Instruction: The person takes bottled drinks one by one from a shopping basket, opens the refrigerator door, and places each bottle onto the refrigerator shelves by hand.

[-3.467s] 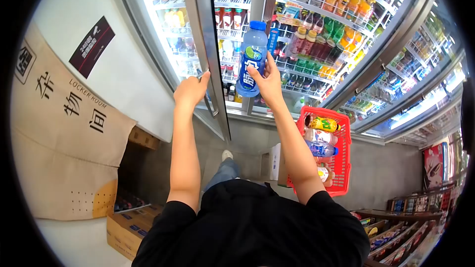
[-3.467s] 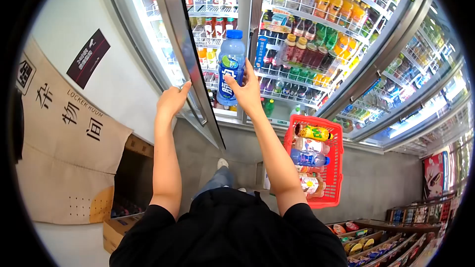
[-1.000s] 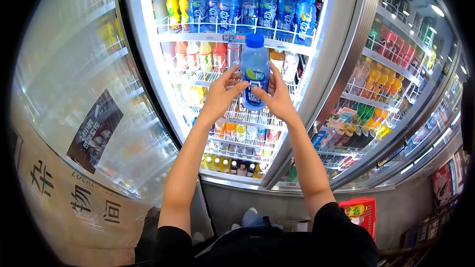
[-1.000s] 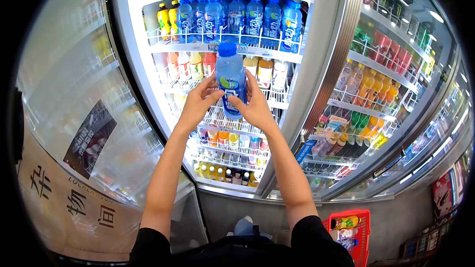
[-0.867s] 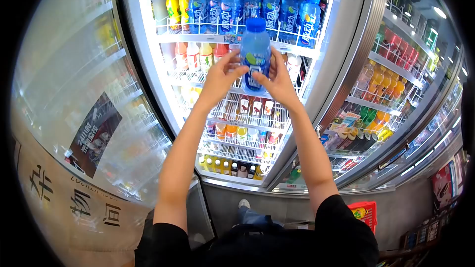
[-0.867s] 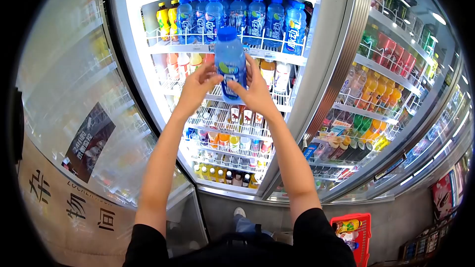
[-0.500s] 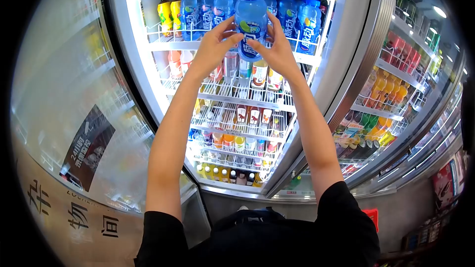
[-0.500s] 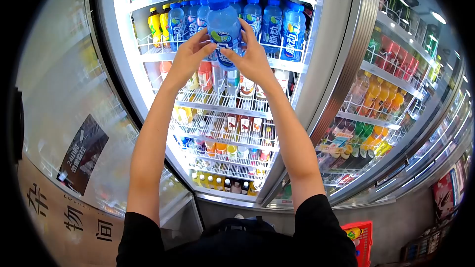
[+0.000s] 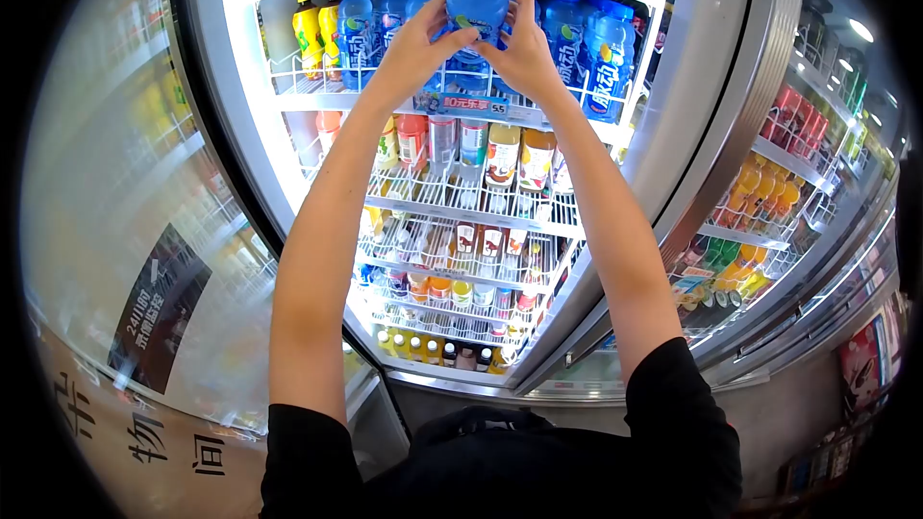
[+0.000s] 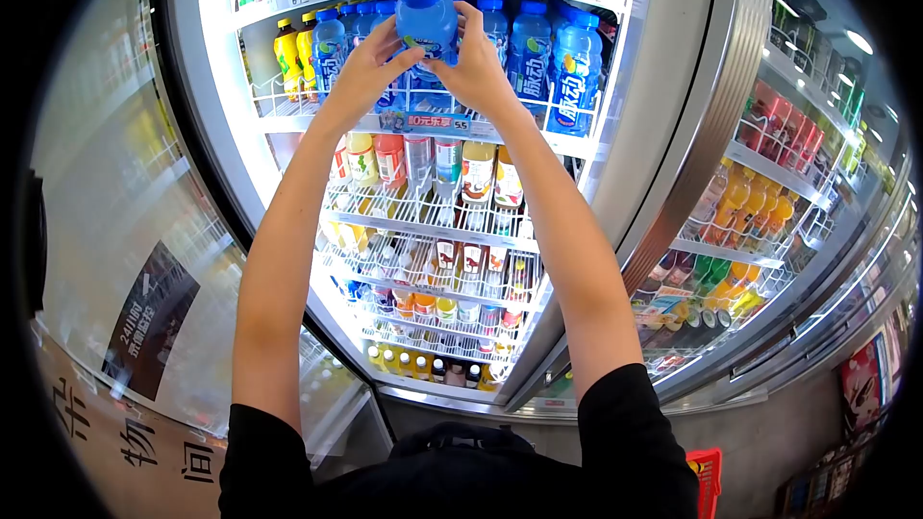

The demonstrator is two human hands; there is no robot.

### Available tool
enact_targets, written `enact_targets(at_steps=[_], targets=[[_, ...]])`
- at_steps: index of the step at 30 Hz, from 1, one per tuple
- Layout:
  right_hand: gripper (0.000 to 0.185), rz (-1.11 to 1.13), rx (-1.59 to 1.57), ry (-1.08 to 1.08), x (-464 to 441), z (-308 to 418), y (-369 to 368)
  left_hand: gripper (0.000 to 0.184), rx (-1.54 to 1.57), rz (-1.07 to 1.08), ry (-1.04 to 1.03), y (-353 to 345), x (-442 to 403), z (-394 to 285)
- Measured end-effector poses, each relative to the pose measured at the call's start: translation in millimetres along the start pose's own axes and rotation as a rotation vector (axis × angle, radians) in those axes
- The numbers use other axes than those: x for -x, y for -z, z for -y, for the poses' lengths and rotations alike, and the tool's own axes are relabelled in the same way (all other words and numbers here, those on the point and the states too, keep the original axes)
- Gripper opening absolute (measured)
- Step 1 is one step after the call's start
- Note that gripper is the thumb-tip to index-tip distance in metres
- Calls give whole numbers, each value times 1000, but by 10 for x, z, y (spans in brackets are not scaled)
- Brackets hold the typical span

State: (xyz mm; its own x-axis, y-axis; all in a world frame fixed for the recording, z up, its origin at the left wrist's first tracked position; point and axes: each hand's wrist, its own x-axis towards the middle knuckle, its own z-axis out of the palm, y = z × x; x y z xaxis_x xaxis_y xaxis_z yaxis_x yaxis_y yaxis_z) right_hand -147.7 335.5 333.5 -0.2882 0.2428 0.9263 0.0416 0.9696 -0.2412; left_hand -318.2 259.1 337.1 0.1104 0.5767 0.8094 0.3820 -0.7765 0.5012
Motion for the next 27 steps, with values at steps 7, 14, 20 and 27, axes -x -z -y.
enact_targets(at_steps=[7,14,20,27], targets=[[86,18,74,-29,-21,-301,-68,67,-60,-68,67,-22,-185,323],[87,58,112,-96,-147,-372,-36,74,-168,-145,-15,-15,-340,447],[64,-113,-267,-71,-366,-234,-125,72,-128,-94,101,50,-369,348],[54,-99,-144,-74,-348,-186,-126,70,-193,-106,106,85,-388,437]])
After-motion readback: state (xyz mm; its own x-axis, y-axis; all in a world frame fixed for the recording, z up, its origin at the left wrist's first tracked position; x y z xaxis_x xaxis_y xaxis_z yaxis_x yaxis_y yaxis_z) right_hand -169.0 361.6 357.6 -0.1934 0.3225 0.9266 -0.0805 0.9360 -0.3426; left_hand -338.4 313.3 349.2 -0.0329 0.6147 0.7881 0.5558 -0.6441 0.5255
